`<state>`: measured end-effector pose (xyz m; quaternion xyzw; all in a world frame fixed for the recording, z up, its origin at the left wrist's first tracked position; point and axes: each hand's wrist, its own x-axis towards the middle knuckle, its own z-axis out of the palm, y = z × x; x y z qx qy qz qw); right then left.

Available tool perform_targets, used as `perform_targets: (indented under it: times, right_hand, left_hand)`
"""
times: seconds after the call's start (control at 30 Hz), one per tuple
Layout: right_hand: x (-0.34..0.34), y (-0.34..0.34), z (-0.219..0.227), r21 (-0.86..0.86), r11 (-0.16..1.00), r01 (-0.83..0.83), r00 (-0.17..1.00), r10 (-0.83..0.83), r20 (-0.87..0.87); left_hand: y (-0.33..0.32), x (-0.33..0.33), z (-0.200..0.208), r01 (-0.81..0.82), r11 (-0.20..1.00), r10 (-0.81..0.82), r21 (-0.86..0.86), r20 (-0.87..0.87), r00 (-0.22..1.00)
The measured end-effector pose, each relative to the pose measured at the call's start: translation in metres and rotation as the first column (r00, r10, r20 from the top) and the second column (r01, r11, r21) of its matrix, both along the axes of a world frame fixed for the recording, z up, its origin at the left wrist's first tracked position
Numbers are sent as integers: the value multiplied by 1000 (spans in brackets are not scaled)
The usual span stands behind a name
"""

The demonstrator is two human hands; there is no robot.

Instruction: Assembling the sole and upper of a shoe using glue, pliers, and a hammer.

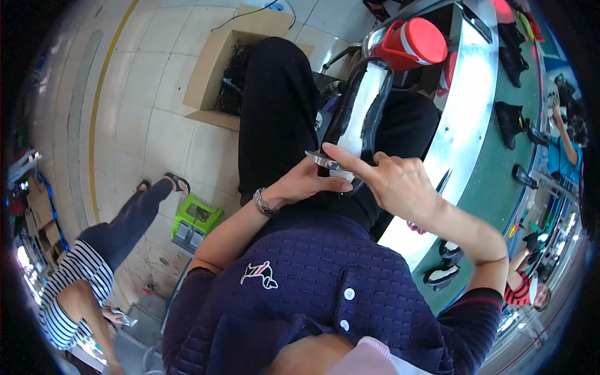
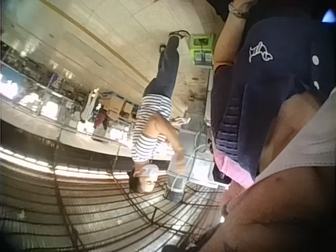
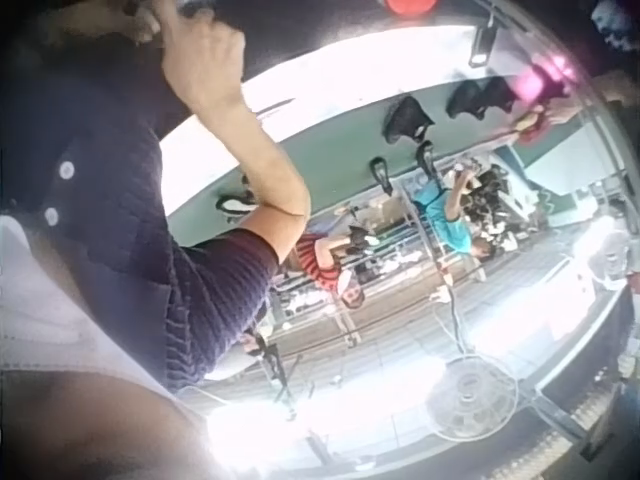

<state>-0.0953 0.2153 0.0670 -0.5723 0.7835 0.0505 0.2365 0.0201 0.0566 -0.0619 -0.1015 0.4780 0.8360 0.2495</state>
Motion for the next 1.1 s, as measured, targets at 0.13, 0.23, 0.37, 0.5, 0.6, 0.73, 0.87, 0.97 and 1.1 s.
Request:
perform_targets:
  times: [0.13, 0.23, 0.37, 0.5, 0.6, 0.73, 0.87, 0.97, 1.1]
  right_hand:
    - [-19, -13, 35, -38, 999, 17, 990, -11, 144]
    - [-35, -12, 17, -466, 862, 198, 965, -89, 245]
    - [-67, -8, -8, -71, 967, 243, 964, -233, 126]
    - [-64, 23, -5, -109, 955, 274, 962, -272, 37]
    - [-49, 65, -24, -321, 606, 728, 685, -664, 298]
    - [-29, 106, -57, -332, 323, 886, 432, -836, 339]
    - [-25, 153, -95, -269, 74, 960, 104, -990, 100]
    - [-38, 174, -103, -207, 80, 975, 58, -992, -112]
    - [-52, 198, -123, -187, 178, 966, 136, -967, -216]
  left_hand:
    - [-2, -4, 13, 50, 999, -50, 0, 160, 986]
    - [6, 0, 10, -65, 996, 57, 62, 109, 992]
    - [0, -17, 10, 90, 991, -90, -96, 3, 996]
    - [-16, -34, 13, -72, 980, 43, 185, 154, 987]
    - [-19, -76, 16, -191, 962, 143, 196, 236, 961]
    - [-13, -98, 14, 7, 998, -20, 66, 200, 980]
    - [-13, -85, 35, 26, 998, -23, -57, 55, 998]
    - [-13, -76, 52, -11, 984, -23, -176, -191, 981]
    - [-22, -65, 39, -155, 923, -11, -353, -425, 905]
